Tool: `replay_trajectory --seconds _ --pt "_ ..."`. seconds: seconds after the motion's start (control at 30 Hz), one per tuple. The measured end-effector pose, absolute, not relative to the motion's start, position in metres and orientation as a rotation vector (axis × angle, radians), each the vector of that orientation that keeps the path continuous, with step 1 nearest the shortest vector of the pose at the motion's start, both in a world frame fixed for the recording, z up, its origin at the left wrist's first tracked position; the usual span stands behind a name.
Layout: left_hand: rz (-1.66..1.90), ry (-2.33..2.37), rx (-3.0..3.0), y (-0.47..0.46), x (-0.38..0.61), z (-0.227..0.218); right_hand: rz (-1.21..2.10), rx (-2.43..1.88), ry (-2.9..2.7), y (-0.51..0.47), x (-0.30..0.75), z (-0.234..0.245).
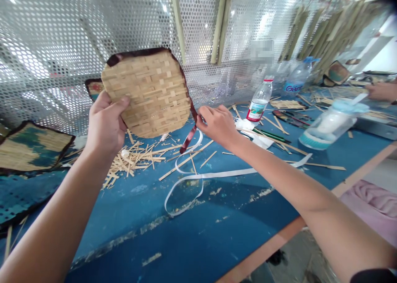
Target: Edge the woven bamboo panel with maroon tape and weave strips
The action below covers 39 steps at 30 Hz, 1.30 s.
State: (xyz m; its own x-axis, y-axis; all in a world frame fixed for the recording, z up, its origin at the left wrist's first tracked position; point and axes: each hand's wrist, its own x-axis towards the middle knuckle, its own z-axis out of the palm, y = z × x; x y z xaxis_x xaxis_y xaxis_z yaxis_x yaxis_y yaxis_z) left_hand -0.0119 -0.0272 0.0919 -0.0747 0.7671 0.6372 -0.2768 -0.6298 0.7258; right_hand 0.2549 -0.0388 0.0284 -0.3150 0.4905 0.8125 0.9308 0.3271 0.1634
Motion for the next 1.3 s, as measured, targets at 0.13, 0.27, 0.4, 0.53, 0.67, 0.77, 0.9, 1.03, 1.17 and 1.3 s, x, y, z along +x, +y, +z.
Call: replay_trajectory --seconds 0.13,0.27,0.4,0.53,0.67,0.77,0.9,1.03,1.17,1.3 --pt "1.821 0.578 1.456 -0.027 -0.012 0.091 -0.85 -1.182 -1.972 -0.044 0.247 0.026" --pt "1.809 0.565 1.501 -0.026 -0.011 0.091 -0.573 -1.054 -1.952 -0.05 0.245 0.025" --pt "1.781 0.536 1.524 -0.025 -0.012 0.089 0.122 -0.943 -1.804 -0.042 0.256 0.03" --pt "1.752 0.53 1.512 -0.024 -0.011 0.087 0.7 -0.791 -1.621 -0.03 0.262 0.036" --pt "1.776 0.546 1.476 -0.025 -0.008 0.086 0.927 -0.636 -1.589 -0.027 0.258 0.036" --pt "1.794 0.557 1.477 -0.025 -0.007 0.086 0.936 -0.63 -1.575 -0.029 0.255 0.034" --pt "1.804 0.587 1.484 -0.026 -0.007 0.086 0.88 -0.694 -1.599 -0.031 0.253 0.034" --pt "1.791 0.588 1.487 -0.029 -0.004 0.084 0.858 -0.75 -1.594 -0.031 0.251 0.033" --pt "1.776 0.566 1.466 -0.029 0.002 0.078 0.819 -0.791 -1.57 -0.032 0.248 0.03" --pt "1.756 0.574 1.453 -0.024 0.002 0.072 0.815 -0.753 -1.543 -0.035 0.243 0.028"
